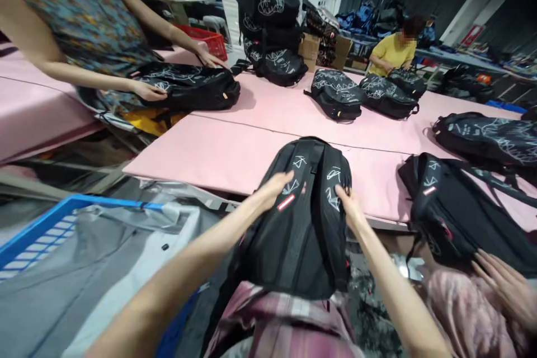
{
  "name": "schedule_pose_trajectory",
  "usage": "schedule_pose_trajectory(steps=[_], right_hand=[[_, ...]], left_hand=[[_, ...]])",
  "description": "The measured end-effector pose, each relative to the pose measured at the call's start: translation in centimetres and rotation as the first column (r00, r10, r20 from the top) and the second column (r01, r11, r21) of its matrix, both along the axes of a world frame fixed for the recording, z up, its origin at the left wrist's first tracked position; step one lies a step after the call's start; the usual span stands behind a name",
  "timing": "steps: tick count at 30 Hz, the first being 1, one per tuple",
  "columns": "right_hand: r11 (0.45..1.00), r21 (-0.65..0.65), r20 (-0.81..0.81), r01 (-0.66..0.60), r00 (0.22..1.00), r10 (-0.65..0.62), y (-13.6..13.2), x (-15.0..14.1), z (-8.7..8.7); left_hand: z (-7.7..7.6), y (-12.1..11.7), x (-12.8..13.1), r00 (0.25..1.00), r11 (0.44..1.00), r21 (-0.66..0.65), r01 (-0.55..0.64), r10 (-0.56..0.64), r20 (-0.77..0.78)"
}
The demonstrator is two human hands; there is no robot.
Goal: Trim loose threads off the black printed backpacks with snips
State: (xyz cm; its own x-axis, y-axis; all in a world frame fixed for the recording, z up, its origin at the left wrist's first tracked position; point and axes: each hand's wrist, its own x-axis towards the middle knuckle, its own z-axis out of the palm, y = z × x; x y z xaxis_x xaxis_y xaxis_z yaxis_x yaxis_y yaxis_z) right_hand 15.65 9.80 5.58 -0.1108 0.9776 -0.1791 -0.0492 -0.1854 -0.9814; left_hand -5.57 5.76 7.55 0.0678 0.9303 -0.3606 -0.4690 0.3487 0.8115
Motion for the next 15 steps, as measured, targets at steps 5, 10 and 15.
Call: schedule_pose_trajectory(steps=[5,10,15], right_hand=[[0.997,-0.079,0.015,0.013,1.0,-0.012,-2.0,1.0,-6.2],[0.994,-0.105,0.002,0.027,1.0,-0.027,-1.2,1.1,-6.0],[0.99,-0.137,-0.006,0.042,0.999,-0.043,-0.9,1.4,-6.2]], left_hand=[[-6.5,-3.7,0.1,0.992,0.99,-0.142,0.023,-0.005,0.123],[-6.1,-2.7,-0.5,0.984,0.987,-0.154,0.046,-0.019,0.175],[-6.0,-2.6,-0.5,0.992,0.984,-0.171,0.059,-0.038,0.124]])
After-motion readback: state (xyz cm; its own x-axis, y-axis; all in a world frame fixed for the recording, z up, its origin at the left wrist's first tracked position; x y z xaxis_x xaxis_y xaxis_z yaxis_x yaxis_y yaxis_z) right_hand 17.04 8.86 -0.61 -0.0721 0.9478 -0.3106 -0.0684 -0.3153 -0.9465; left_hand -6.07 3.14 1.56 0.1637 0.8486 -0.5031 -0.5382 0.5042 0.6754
